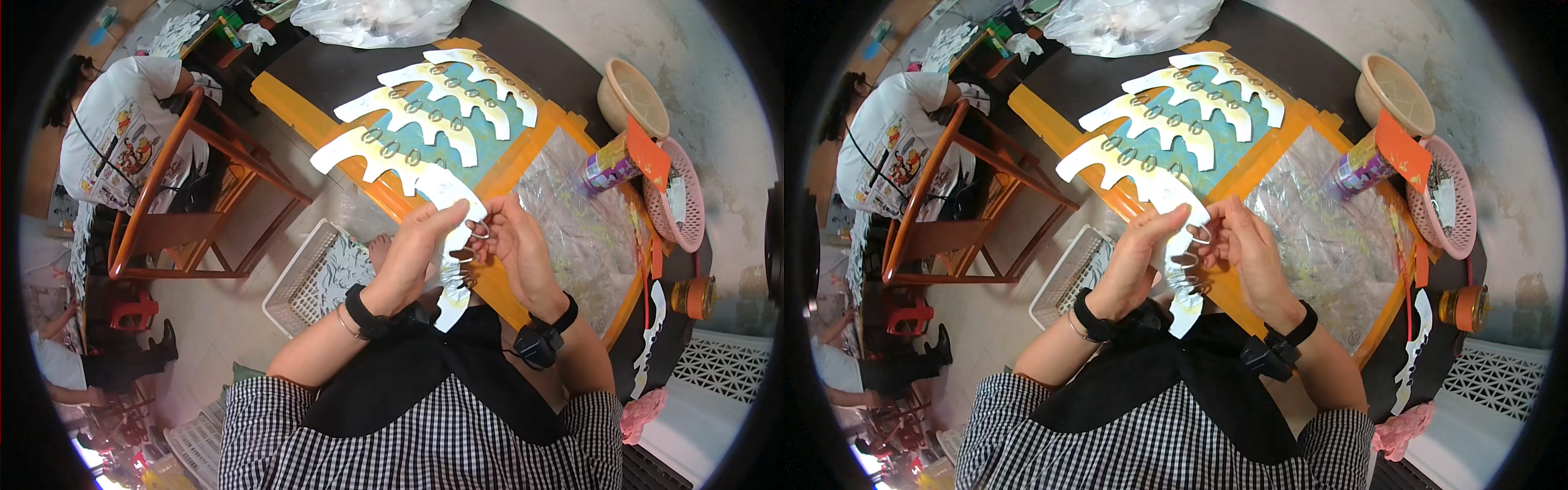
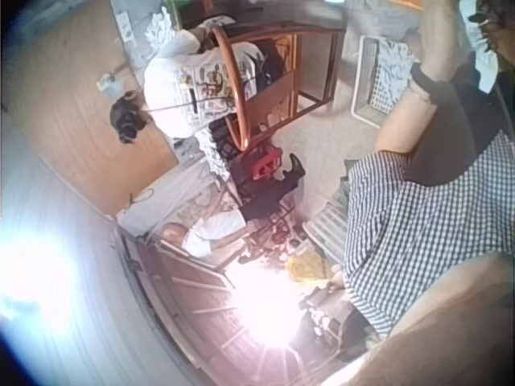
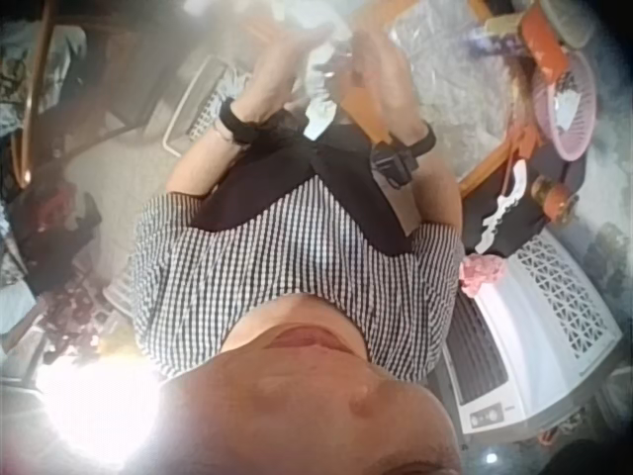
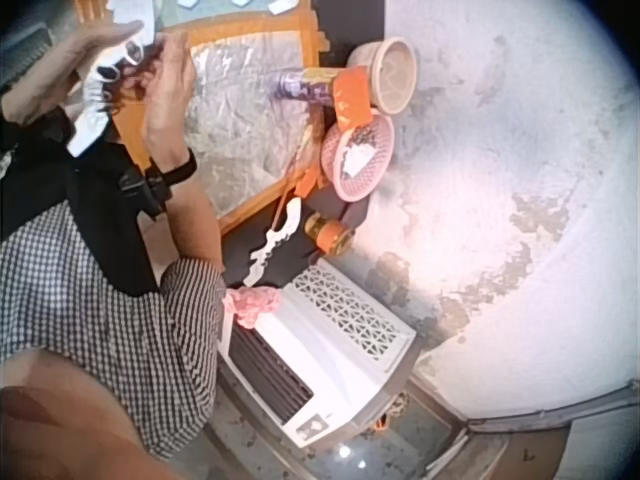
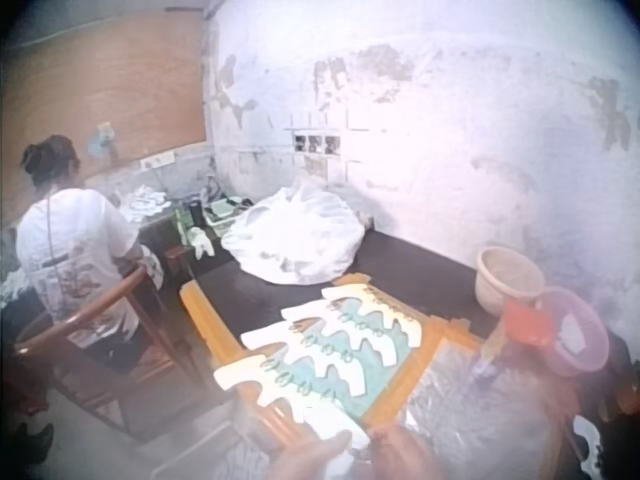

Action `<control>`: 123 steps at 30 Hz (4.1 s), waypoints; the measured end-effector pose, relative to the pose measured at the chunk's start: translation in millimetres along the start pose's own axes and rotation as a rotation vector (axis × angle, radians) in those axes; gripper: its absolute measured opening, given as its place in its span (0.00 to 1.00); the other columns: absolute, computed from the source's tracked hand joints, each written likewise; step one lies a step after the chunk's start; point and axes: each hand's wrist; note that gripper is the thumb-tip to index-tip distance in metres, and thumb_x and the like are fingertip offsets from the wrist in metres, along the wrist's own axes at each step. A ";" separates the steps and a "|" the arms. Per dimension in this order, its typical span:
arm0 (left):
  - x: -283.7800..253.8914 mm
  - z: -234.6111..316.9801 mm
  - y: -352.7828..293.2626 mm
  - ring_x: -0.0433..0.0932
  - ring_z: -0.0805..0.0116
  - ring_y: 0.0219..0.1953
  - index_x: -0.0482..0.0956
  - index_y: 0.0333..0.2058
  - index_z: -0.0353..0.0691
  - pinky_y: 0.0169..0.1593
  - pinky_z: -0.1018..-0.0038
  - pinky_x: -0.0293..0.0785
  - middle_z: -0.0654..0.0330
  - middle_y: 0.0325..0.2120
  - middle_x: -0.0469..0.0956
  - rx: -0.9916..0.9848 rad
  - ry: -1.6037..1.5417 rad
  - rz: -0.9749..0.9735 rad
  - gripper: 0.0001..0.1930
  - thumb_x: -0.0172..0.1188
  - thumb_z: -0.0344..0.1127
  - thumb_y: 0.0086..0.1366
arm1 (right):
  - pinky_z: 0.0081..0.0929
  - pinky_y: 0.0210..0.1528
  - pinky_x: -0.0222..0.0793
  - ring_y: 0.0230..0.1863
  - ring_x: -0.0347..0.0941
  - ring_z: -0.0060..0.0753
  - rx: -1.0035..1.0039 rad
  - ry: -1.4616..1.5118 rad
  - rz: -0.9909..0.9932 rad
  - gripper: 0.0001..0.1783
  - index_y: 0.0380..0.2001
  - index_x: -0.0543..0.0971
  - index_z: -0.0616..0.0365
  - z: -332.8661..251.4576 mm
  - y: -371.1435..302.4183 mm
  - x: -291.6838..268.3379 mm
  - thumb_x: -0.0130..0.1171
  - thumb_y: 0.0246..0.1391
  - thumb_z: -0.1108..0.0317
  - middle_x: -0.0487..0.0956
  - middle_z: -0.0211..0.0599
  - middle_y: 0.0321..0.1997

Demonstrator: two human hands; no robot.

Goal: Manually assemble and glue specific shoe upper components together.

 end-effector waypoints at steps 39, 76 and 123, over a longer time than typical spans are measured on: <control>-37.7 15.0 -14.8 0.75 0.64 0.56 0.68 0.61 0.29 0.55 0.69 0.72 0.50 0.56 0.74 -0.330 -0.308 -0.471 0.32 0.55 0.37 0.58 | 0.20 0.50 0.72 0.45 0.77 0.18 0.045 -0.383 -0.344 0.08 0.34 0.82 0.70 -22.7 -7.3 1.0 0.62 0.57 0.73 0.78 0.46 0.62; -13.2 -18.6 -11.0 0.74 0.86 0.32 0.78 0.47 0.31 0.34 0.85 0.71 0.68 0.33 0.80 0.230 0.393 -0.069 0.13 0.64 0.34 0.70 | 0.11 0.26 0.64 0.24 0.67 0.07 -0.062 -0.318 0.034 0.11 0.39 0.78 0.59 -4.5 -3.9 -2.1 0.63 0.64 0.63 0.76 0.21 0.28; -15.9 5.2 -8.3 0.79 0.80 0.37 0.70 0.55 0.37 0.42 0.81 0.75 0.66 0.36 0.81 -0.044 0.236 -0.077 0.30 0.75 0.30 0.58 | 0.12 0.34 0.65 0.31 0.69 0.09 -0.160 -0.393 -0.027 0.08 0.36 0.76 0.59 2.9 -1.8 -3.5 0.63 0.64 0.66 0.77 0.24 0.31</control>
Point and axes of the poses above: each hand's wrist, its own y-axis towards the middle knuckle, its own x-axis out of the palm, z = x × y
